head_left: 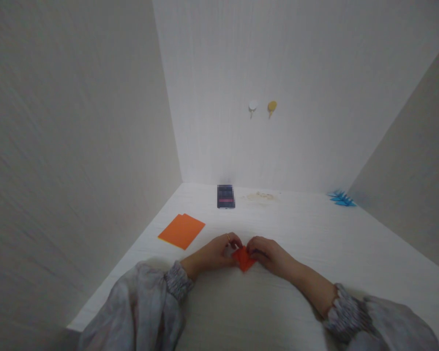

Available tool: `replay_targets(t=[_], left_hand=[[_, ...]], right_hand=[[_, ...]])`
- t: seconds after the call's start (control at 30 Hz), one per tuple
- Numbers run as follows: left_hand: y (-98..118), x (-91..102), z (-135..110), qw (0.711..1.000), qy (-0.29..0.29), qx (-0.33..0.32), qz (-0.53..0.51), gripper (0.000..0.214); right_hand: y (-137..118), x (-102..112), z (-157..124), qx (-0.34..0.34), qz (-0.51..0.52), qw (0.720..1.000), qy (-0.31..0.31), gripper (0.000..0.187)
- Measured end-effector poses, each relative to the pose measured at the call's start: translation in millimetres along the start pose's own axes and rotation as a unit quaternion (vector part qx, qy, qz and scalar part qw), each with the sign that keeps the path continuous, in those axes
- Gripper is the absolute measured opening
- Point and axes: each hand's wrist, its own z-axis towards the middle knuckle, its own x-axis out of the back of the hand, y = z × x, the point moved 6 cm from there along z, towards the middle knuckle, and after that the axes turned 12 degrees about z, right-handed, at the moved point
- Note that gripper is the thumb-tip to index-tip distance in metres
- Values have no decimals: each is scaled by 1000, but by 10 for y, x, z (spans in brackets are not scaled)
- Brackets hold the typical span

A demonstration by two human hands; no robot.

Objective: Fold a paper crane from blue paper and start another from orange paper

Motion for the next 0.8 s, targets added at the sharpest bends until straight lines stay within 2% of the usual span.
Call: replay_targets(t=[0.1, 0.2, 0.33, 0.57, 0.73, 0.8], left_hand=[[41, -5, -15, 999, -10, -38, -5, 62], [31, -10, -17, 999, -11, -47, -9, 66], [61, 19, -3, 999, 20, -48, -3, 61], [173, 100, 12, 997, 51, -64, 13, 26], [246, 166, -9, 991, 85, -101, -29, 37], [276, 170, -11, 991, 91, -99, -23, 31]], right_hand=[[-12, 6, -9, 8, 18, 1000, 10, 13], [-9, 23, -15, 3, 35, 999, 32, 13], [-2, 62, -12, -15, 52, 996, 68, 11], [-5, 101, -7, -14, 78, 992, 93, 9], [7, 153, -12, -21, 98, 985, 138, 9], [-8, 164, -7, -21, 106, 983, 150, 9]])
